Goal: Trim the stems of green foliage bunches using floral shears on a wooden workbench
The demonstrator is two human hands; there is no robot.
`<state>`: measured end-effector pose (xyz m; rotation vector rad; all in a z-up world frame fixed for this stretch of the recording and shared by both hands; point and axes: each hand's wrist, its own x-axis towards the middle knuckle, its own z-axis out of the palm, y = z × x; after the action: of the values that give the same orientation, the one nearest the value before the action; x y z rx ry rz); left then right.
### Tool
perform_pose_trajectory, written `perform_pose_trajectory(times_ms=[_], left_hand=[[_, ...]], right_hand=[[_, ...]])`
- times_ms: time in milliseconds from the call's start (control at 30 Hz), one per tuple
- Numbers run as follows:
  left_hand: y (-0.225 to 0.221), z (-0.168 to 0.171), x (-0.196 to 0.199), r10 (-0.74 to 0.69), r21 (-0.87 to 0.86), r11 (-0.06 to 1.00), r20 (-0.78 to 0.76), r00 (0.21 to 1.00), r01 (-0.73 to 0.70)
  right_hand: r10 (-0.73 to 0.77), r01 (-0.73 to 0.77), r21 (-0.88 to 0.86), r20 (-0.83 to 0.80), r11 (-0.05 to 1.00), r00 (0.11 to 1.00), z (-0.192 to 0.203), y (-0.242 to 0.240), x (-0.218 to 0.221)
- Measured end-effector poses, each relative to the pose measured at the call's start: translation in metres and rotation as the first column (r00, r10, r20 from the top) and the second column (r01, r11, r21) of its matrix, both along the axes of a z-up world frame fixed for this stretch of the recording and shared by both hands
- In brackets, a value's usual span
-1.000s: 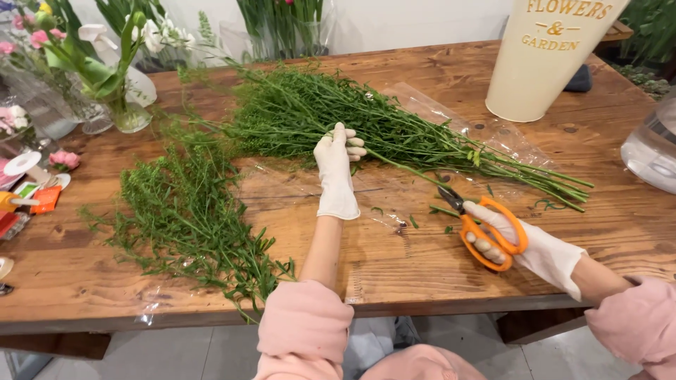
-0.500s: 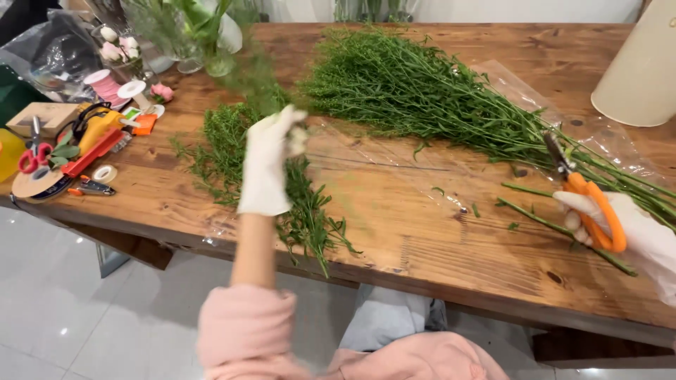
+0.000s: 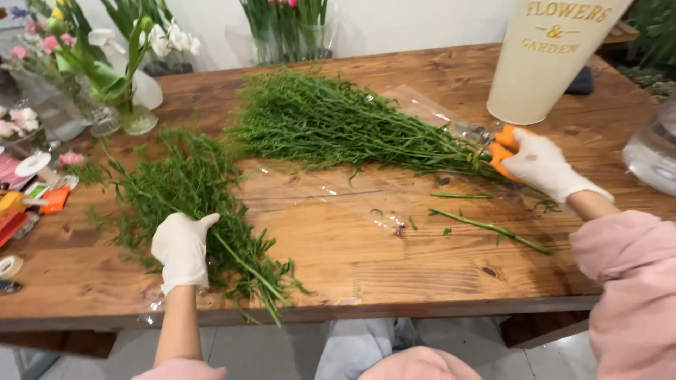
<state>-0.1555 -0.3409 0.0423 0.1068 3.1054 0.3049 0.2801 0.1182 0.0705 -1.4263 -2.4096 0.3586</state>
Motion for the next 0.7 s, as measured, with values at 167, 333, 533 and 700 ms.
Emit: perform_pose_trajectory(times_ms=[167,333,533,700], left_hand=[[0.008,0.03,0.019,-0.161,0.123,0.978,-0.058,0.985,0.167],[0.043,0.087,0.061,-0.255,0.301,0.911,-0.125,0.959,0.281],[0.102,0.121,0.118,-0.491,0.367,0.789,-0.107,0.864,0.494],[0.175,0.106,0.142,-0.726,0.541,0.563,-0.038,0.687,0.625]], right_hand=[[0.112,-0.111,-0.008,0.079,0.994,0.991,-0.014,0.0,0.005],[0.148,-0.327,0.41,0.41,0.852,0.9,-0.074,0.063,0.01],[0.132,-0.048,0.414,-0.177,0.909,0.975,-0.041,0.054,0.014],[0.085,0.037,0.141,-0.769,0.989,0.634,-0.008,0.062,0.015]])
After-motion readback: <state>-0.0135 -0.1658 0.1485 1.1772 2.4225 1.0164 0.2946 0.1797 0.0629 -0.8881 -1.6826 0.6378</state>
